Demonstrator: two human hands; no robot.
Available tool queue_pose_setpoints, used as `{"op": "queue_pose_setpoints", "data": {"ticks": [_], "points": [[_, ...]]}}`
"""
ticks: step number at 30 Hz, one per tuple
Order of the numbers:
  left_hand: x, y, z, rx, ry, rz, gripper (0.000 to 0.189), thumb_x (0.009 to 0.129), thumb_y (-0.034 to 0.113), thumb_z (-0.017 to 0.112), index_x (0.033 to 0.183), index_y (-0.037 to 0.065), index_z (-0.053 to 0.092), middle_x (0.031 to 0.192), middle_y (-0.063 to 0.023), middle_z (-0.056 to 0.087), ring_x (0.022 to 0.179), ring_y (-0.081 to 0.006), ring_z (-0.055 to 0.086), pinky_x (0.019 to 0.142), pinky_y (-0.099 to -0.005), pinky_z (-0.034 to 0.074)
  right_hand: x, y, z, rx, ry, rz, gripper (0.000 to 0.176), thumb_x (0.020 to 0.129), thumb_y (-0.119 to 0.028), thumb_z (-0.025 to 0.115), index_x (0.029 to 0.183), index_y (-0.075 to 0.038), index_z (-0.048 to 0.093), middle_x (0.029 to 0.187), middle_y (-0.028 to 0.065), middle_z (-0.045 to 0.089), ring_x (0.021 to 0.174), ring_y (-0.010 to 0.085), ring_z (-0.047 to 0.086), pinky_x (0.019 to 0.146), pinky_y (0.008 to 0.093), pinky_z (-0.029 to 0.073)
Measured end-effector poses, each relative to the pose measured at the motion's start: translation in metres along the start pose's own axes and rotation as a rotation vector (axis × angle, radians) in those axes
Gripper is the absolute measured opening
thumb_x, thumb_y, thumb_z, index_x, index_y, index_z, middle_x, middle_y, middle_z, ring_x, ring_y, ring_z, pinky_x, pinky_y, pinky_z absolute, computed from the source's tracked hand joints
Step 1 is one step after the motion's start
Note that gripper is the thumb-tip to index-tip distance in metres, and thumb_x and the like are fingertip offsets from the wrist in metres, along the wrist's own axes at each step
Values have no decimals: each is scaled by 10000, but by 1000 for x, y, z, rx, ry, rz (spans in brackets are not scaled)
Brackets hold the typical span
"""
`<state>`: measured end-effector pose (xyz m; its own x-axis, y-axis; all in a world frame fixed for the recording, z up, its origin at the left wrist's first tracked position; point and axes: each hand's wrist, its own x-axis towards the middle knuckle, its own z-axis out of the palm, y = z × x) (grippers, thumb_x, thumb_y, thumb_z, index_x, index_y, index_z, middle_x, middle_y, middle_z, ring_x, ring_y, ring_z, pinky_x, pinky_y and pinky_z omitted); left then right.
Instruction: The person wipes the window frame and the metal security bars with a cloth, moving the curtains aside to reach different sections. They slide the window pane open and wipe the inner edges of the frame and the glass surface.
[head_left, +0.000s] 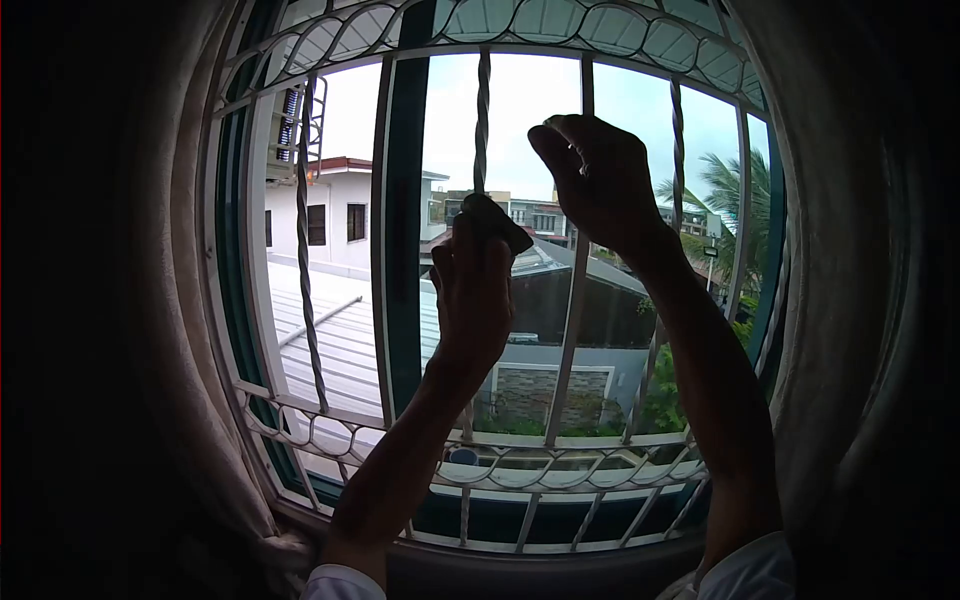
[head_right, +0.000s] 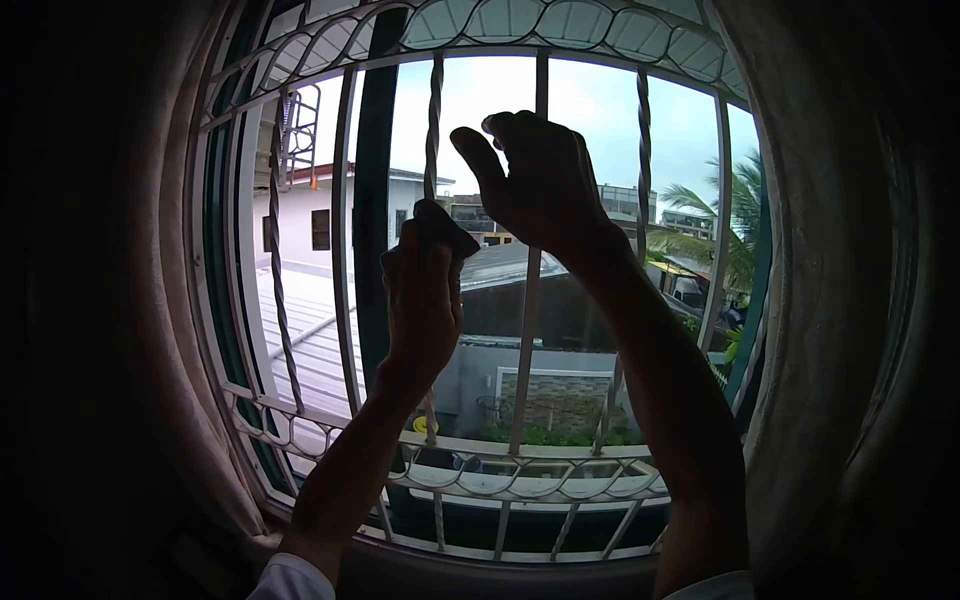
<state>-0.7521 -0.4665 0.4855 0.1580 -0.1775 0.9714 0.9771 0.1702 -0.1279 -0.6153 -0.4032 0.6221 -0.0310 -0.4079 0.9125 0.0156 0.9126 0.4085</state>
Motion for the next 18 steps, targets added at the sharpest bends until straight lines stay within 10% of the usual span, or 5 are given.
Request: {"op": "queue_pose_setpoints", "data": {"ticks": [5,11,18], "points": [[83,-18,20,-108,226,129,97,951,16,621,1038,54,600,920,-105,618,854,-285,585,801,-418,462,12,22,6,72,-165,-73,308,1008,-274,641,866,-8,706,701,125,660,584,245,638,574,390,503],[217,-52,56,24,254,173,193,829,107,769,960,17,660,913,-180,656,841,-346,679,727,-446,564,3,44,28,28,32,-249,187,991,-139,633,861,-27,707,684,103,635,549,201,594,535,328,473],[118,-31,26,45,55,117,125,830,59,764,945,15,746,856,-195,742,751,-319,736,700,-406,591,-14,48,36,239,195,-290,95,953,-64,653,927,-20,734,754,105,693,579,183,641,540,309,498]]}}
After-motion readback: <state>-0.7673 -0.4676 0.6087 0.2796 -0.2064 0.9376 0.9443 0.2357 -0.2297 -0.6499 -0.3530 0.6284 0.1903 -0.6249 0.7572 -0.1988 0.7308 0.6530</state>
